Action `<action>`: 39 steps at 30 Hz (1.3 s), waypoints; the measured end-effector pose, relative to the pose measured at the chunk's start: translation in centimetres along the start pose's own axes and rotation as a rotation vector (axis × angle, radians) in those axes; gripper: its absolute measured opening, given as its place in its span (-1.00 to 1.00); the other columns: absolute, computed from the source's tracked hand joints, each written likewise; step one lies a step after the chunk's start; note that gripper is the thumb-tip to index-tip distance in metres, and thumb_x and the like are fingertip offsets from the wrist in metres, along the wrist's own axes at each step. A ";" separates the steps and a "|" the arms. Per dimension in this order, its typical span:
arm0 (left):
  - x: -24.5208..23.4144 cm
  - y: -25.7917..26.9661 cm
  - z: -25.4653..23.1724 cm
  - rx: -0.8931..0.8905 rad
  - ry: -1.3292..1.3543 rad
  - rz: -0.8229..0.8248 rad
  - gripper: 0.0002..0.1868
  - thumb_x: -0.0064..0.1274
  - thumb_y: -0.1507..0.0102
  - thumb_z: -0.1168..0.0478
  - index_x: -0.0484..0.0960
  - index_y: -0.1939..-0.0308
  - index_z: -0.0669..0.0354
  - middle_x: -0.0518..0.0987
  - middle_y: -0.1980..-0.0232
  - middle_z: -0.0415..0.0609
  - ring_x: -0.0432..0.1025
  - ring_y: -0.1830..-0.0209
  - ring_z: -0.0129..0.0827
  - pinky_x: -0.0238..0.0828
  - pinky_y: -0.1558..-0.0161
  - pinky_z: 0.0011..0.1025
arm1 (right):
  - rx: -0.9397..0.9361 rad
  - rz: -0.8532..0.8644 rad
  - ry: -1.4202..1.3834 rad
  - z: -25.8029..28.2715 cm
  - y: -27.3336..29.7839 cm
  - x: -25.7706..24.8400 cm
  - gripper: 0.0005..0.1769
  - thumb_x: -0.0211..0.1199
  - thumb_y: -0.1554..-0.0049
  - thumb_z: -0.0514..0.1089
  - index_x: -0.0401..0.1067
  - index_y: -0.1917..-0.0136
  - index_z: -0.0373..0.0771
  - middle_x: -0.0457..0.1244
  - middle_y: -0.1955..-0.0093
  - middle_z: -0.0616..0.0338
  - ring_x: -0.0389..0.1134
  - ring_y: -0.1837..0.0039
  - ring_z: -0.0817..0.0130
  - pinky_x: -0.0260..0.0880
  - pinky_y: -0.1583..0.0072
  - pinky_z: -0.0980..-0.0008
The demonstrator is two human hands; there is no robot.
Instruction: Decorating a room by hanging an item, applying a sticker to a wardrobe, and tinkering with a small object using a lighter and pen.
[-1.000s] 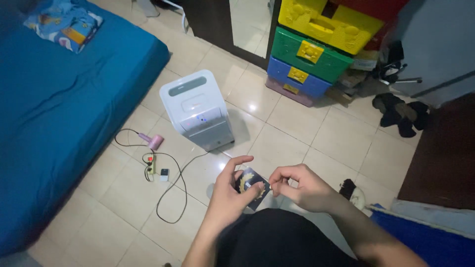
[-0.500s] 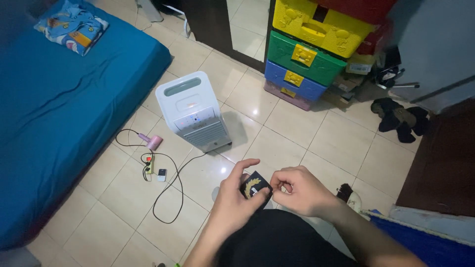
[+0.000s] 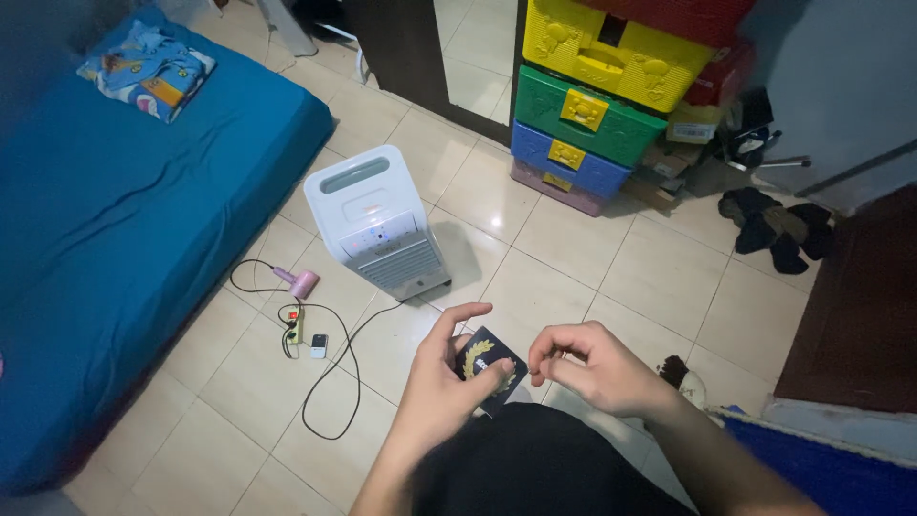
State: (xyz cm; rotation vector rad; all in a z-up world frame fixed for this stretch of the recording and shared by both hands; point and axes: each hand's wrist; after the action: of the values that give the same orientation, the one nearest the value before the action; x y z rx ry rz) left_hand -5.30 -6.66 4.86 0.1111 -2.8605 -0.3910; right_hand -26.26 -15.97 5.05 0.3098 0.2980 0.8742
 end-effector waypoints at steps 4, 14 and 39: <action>-0.1 0.1 0.1 0.022 0.012 0.013 -0.32 0.22 -0.13 0.42 0.37 -0.32 0.23 0.61 0.37 -0.10 0.46 0.37 -0.59 0.41 0.31 -0.59 | 0.011 0.012 0.068 0.9 0.1 0.3 -0.89 0.18 -0.10 -0.28 0.50 0.21 -0.33 0.42 0.29 0.20 0.45 0.14 0.49 0.43 0.00 0.46; -0.4 0.5 -0.2 0.041 -0.032 0.028 -0.32 0.23 -0.13 0.41 0.37 -0.33 0.23 0.59 0.39 -0.11 0.44 0.40 -0.60 0.38 0.33 -0.60 | -0.033 0.009 0.186 1.3 -0.1 0.8 -0.94 0.26 -0.02 -0.28 0.53 0.23 -0.31 0.43 0.33 0.25 0.40 0.21 0.55 0.40 0.07 0.50; 0.5 1.1 -0.3 0.027 -0.169 0.034 -0.31 0.23 -0.08 0.35 0.42 -0.30 0.15 0.59 0.40 -0.13 0.46 0.39 -0.58 0.42 0.32 -0.55 | 0.096 0.088 0.253 -0.2 0.3 0.2 -0.93 0.29 0.01 -0.26 0.54 0.24 -0.31 0.39 0.36 0.30 0.31 0.28 0.59 0.33 0.17 0.52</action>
State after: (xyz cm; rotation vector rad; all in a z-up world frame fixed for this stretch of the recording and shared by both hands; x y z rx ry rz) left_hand -5.74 -5.76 5.50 0.0349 -3.0306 -0.3718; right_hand -26.43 -15.57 5.01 0.3031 0.5653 0.9890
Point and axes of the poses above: each hand's wrist, its own y-axis away from the middle knuckle, its own x-axis out of the palm, z = x × y
